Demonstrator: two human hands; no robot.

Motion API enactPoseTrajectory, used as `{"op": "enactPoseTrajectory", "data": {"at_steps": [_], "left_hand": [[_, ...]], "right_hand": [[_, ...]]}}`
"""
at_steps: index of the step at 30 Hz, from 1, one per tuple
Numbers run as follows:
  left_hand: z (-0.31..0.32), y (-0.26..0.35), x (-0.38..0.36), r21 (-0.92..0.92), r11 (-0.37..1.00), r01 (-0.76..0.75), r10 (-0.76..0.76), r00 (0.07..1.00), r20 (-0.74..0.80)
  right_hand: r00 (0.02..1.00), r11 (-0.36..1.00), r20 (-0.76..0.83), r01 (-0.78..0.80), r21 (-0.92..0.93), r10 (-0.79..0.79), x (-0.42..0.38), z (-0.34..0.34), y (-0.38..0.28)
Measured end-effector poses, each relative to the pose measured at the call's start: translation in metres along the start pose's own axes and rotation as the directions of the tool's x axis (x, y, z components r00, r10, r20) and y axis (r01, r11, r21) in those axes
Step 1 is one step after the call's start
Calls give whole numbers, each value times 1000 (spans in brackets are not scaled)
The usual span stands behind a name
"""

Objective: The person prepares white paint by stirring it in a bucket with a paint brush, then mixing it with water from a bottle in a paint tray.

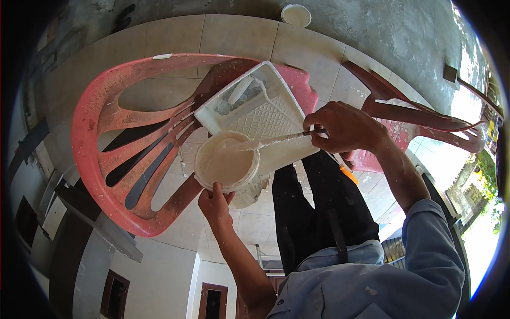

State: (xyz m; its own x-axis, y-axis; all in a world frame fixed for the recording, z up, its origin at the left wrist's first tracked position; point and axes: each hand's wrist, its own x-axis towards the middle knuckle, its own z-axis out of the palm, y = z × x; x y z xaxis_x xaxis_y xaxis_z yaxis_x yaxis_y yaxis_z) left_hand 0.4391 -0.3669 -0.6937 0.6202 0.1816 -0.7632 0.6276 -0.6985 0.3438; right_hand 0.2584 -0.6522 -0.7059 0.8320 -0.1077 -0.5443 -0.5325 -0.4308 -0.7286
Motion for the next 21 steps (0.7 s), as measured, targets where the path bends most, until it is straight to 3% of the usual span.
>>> {"op": "enactPoseTrajectory", "data": {"at_steps": [2, 8, 11, 14, 17, 21], "left_hand": [[-2, -2, 4, 5, 1000, 10, -10, 1000, 8], [-1, -2, 7, 37, 999, -12, 13, 1000, -24], [-1, 2, 7, 65, 997, 46, -47, 999, 14], [-2, 4, 5, 106, 993, 55, -56, 998, 9], [-3, -1, 9, 126, 991, 46, -46, 999, -3], [-2, -9, 13, 86, 996, -18, 22, 999, -48]], "right_hand": [[998, 999, -63, 24, -41, -27, -7, 3, 7], [970, 953, 118, -231, 198, 210, -17, -4, 14], [973, 933, 46, -231, 277, 227, -20, 10, 18], [992, 975, -50, -106, 197, 118, -20, 35, 29], [994, 969, -101, -21, 245, 47, -14, 60, 39], [981, 972, 13, -191, 140, 191, -10, 79, 40]]}}
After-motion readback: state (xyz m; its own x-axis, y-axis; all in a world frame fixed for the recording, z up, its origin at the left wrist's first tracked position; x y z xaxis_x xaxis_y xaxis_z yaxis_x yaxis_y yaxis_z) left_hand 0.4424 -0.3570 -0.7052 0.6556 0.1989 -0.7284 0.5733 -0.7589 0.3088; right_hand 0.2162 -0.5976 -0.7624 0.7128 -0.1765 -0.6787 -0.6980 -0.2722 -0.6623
